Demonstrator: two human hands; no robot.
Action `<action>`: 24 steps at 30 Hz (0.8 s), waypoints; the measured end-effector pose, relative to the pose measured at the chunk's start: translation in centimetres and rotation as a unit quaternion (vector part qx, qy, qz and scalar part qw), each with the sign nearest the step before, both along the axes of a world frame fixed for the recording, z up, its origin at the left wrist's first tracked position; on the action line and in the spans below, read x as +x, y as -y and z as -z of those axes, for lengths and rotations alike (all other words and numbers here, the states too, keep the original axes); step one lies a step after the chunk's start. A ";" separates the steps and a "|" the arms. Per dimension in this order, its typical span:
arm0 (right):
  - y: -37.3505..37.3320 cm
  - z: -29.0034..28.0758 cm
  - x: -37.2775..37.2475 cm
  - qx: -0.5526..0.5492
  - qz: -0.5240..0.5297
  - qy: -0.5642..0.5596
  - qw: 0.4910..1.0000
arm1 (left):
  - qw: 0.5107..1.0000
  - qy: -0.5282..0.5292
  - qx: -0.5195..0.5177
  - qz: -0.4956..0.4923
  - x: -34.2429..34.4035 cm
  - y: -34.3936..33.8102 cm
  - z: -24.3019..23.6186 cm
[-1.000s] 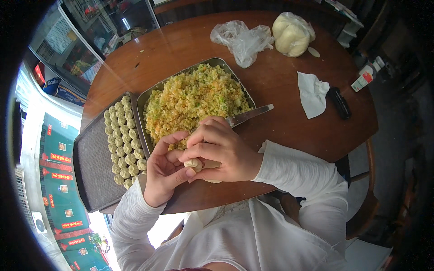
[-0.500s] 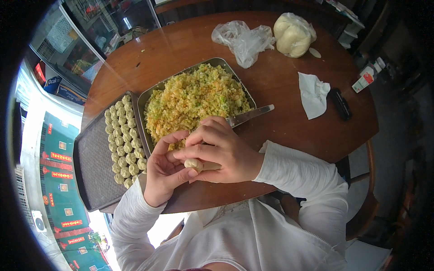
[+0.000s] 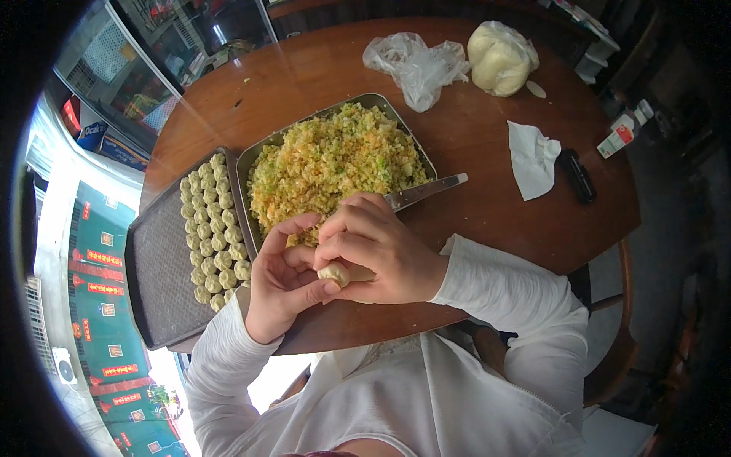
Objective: The person is scooping vegetable filling into dough wrappers and pleating them to form small buns.
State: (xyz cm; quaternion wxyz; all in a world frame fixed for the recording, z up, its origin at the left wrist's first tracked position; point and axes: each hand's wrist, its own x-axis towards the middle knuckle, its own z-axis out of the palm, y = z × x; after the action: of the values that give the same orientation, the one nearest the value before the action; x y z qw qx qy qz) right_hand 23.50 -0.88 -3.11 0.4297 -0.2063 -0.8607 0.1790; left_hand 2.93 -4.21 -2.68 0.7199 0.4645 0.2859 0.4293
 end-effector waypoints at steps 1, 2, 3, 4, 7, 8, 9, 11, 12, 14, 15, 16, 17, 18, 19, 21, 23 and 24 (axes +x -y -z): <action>0.0 0.1 0.0 -0.001 -0.001 -0.002 1.000 | 1.000 -0.003 0.005 0.001 0.0 0.0 0.1; 0.0 0.2 0.0 0.001 -0.003 -0.002 1.000 | 1.000 -0.001 0.006 0.001 0.0 0.0 0.1; 0.0 0.3 0.0 0.003 -0.005 -0.002 1.000 | 1.000 0.001 0.007 0.002 0.0 0.0 0.2; 0.0 0.3 0.1 0.004 -0.006 -0.002 1.000 | 1.000 0.003 0.009 0.003 0.0 0.0 0.2; 0.1 -0.6 0.4 -0.015 -0.003 -0.014 1.000 | 1.000 -0.008 0.011 0.000 0.1 -0.2 -0.2; 0.1 -0.9 0.5 -0.009 0.002 -0.019 1.000 | 1.000 0.002 0.026 -0.003 0.0 -0.2 -0.2; 0.0 -1.2 0.7 -0.002 0.007 -0.024 1.000 | 0.999 0.013 0.041 -0.007 -0.2 -0.2 0.1; 0.0 -1.6 0.9 0.009 0.020 -0.043 0.999 | 0.997 0.026 0.069 -0.020 -0.4 -0.1 0.3; 0.0 -1.7 1.0 0.014 0.028 -0.057 0.998 | 0.996 0.029 0.082 -0.029 -0.5 -0.1 0.2; -0.1 -1.7 1.4 0.041 0.055 -0.072 0.995 | 0.991 0.031 0.123 -0.052 -0.9 -0.2 0.2; 0.2 -1.8 1.2 0.043 0.073 -0.085 0.993 | 0.992 0.031 0.104 -0.063 -1.3 -0.1 -0.3; 0.2 -1.8 1.2 0.064 0.081 -0.073 0.992 | 0.988 0.023 0.124 -0.090 -1.5 -0.2 -0.7; 0.3 -1.9 1.3 0.086 0.092 -0.062 0.990 | 0.983 0.014 0.144 -0.114 -1.8 -0.4 -0.9; 0.4 -2.0 1.2 0.093 0.083 -0.061 0.990 | 0.975 0.025 0.164 -0.148 -2.2 -0.6 -0.7; 0.6 -2.0 1.0 0.100 0.074 -0.060 0.990 | 0.973 0.042 0.152 -0.167 -3.0 -0.3 -1.2; 0.8 -1.7 1.1 0.109 0.057 -0.042 0.992 | 0.957 0.061 0.185 -0.214 -4.2 -0.4 -1.5; 1.0 -1.7 1.1 0.122 0.042 -0.024 0.991 | 0.939 0.033 0.169 -0.298 -6.0 1.4 -2.2; 1.1 -1.5 1.1 0.121 0.042 -0.017 0.992 | 0.928 0.010 0.163 -0.334 -7.2 2.3 -2.2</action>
State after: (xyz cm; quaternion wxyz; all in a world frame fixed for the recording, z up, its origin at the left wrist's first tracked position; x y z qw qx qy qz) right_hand 24.61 -1.94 -1.57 0.4729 -0.1859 -0.8593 0.0587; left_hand -4.22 -6.47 -0.47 0.4521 0.4484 0.3431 0.6905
